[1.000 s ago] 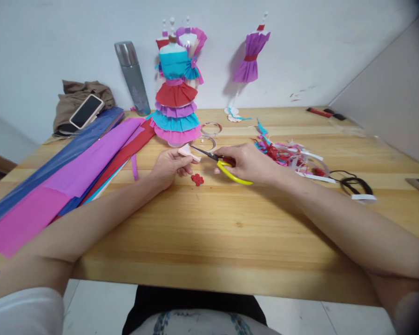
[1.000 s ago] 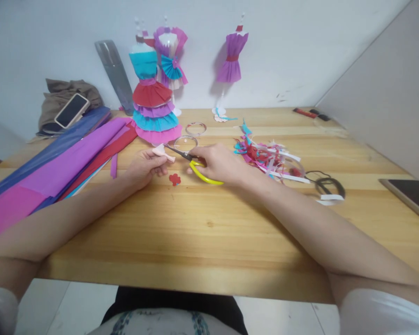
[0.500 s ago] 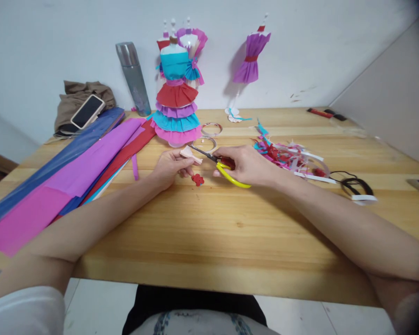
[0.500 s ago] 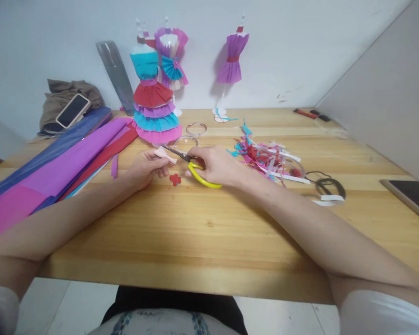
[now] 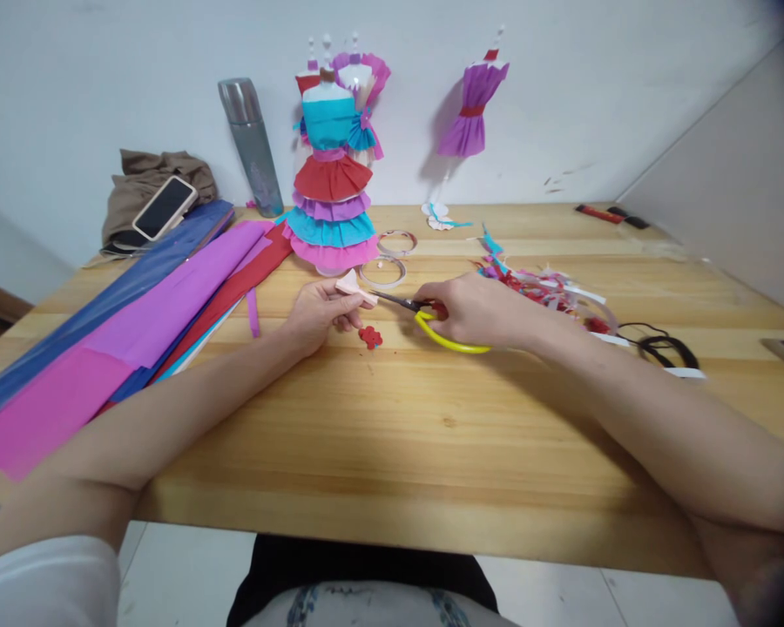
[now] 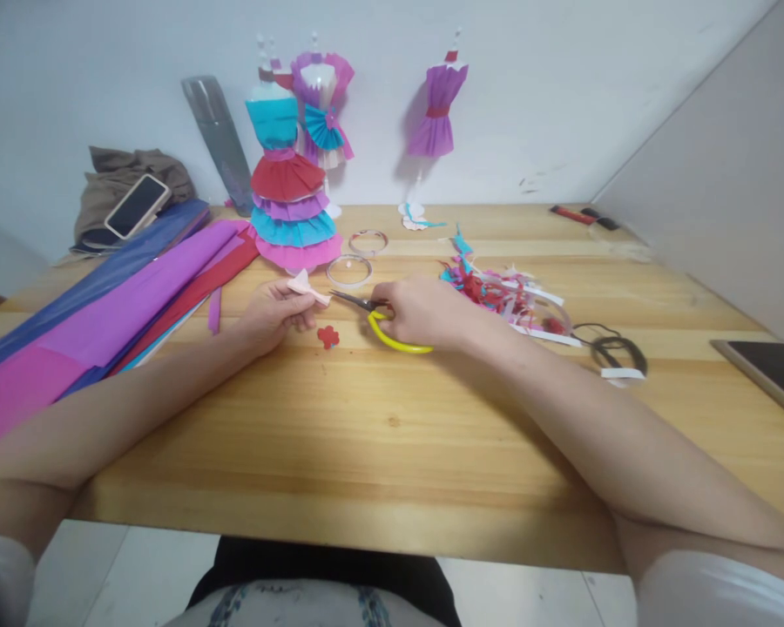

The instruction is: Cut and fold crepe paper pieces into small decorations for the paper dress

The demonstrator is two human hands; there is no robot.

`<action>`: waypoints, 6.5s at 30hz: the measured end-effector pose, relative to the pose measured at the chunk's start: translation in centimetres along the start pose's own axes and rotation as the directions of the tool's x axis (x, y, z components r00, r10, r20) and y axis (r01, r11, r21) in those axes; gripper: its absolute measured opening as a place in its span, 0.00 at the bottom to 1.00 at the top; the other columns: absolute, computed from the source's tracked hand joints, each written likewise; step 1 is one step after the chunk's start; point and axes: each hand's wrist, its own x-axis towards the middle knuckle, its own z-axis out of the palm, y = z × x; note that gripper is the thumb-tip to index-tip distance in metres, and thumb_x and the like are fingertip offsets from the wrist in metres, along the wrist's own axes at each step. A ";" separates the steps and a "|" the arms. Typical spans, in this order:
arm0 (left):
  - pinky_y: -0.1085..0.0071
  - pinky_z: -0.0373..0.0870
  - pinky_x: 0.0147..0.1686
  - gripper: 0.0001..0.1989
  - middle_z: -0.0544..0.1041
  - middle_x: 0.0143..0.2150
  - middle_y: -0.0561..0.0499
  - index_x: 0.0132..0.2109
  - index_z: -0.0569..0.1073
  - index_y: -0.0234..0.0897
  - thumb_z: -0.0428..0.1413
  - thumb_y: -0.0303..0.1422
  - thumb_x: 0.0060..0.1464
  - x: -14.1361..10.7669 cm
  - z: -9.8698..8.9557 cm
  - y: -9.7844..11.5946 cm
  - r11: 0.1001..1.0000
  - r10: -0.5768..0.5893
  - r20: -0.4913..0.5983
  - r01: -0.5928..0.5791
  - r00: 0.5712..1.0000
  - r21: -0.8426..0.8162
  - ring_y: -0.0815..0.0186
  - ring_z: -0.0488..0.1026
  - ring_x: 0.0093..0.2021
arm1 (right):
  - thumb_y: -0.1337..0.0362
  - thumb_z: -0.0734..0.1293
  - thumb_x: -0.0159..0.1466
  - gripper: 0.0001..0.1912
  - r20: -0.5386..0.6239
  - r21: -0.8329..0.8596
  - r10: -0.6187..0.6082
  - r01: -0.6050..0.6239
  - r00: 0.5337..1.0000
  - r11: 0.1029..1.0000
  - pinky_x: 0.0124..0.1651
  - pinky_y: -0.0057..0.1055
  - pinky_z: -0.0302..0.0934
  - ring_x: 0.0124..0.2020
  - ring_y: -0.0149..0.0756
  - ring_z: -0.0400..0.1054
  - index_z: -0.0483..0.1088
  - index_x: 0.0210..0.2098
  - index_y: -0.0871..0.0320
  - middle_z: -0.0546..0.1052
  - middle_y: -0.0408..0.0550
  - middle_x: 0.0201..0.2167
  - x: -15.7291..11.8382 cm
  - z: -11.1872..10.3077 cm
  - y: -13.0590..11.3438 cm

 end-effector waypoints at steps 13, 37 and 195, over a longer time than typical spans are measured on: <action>0.78 0.61 0.19 0.14 0.76 0.18 0.52 0.33 0.82 0.32 0.67 0.40 0.44 -0.3 0.1 -0.1 0.999 0.048 0.024 -0.048 0.999 -0.003 0.74 0.69 0.18 | 0.57 0.70 0.63 0.12 -0.208 0.053 0.116 -0.107 0.971 0.993 0.34 0.37 0.60 0.33 0.50 0.75 0.78 0.42 0.57 0.78 0.54 0.25 -0.6 0.8 -1.3; 0.76 0.68 0.23 0.20 0.79 0.24 0.52 0.42 0.75 0.33 0.68 0.40 0.45 -1.1 0.9 -0.4 0.985 0.168 0.047 -0.169 0.985 0.026 0.69 0.76 0.22 | 0.65 0.66 0.65 0.08 -0.624 0.316 0.007 0.244 0.782 0.917 0.30 0.31 0.58 0.24 0.34 0.66 0.73 0.29 0.56 0.76 0.46 0.25 1.2 4.9 -2.5; 0.70 0.65 0.30 0.12 0.78 0.27 0.52 0.31 0.79 0.37 0.62 0.42 0.50 1.0 -1.0 -1.6 0.814 0.246 0.015 -0.215 0.969 0.539 0.66 0.71 0.28 | 0.64 0.70 0.61 0.08 -0.391 0.542 0.192 0.056 0.900 0.839 0.28 0.30 0.52 0.23 0.30 0.63 0.75 0.26 0.57 0.73 0.41 0.20 2.5 5.1 -1.6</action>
